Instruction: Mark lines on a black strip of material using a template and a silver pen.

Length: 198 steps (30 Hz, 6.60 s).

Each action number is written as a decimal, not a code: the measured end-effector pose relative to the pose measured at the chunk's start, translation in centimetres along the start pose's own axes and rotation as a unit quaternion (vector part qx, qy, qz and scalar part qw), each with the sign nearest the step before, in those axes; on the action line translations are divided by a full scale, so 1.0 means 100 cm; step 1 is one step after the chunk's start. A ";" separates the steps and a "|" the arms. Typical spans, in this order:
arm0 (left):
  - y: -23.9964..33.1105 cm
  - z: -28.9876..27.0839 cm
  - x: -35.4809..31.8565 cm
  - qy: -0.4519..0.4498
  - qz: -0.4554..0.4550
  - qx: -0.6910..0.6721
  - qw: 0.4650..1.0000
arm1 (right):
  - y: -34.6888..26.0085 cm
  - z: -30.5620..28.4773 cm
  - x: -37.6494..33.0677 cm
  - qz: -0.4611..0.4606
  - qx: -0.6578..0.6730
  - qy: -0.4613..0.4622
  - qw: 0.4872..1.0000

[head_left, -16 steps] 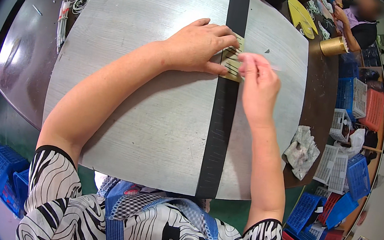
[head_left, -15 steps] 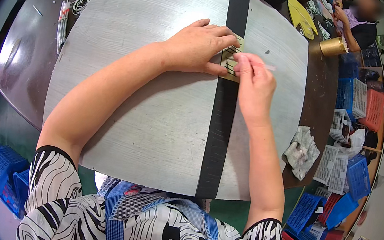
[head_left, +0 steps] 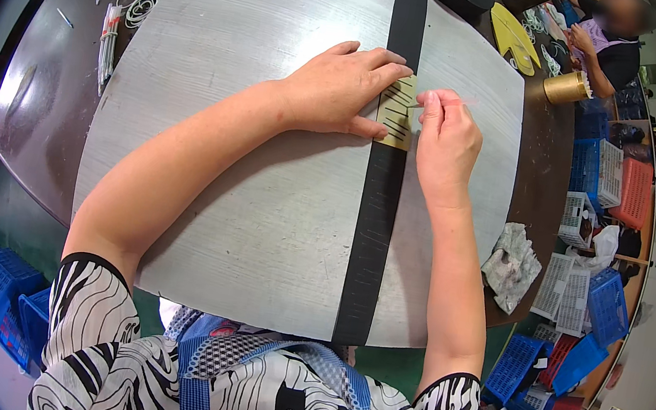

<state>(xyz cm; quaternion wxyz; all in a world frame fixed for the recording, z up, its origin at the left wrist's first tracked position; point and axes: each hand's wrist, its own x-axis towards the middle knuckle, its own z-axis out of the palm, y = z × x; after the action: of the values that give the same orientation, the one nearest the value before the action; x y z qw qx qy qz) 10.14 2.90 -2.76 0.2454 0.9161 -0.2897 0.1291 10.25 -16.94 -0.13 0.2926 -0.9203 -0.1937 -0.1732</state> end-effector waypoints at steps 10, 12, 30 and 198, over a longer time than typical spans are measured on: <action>0.002 -0.001 0.001 -0.010 -0.021 -0.015 1.000 | 0.010 0.000 0.010 -0.004 -0.031 0.024 0.999; 0.002 0.000 0.001 -0.011 -0.023 -0.013 1.000 | 0.008 0.008 0.010 0.013 0.044 0.008 0.999; 0.007 -0.004 -0.001 -0.053 -0.002 0.017 0.998 | 0.019 0.011 0.026 0.010 0.046 0.029 0.998; 0.150 -0.001 -0.113 -0.063 0.049 -0.044 0.996 | -0.041 -0.058 -0.139 0.068 0.117 0.017 0.991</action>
<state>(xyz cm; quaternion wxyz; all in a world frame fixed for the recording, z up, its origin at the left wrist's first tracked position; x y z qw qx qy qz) -7.82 -2.38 -1.35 0.2597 0.8956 -0.3543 0.0700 -4.82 -20.94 0.27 0.4130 -0.8874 -0.1448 -0.1450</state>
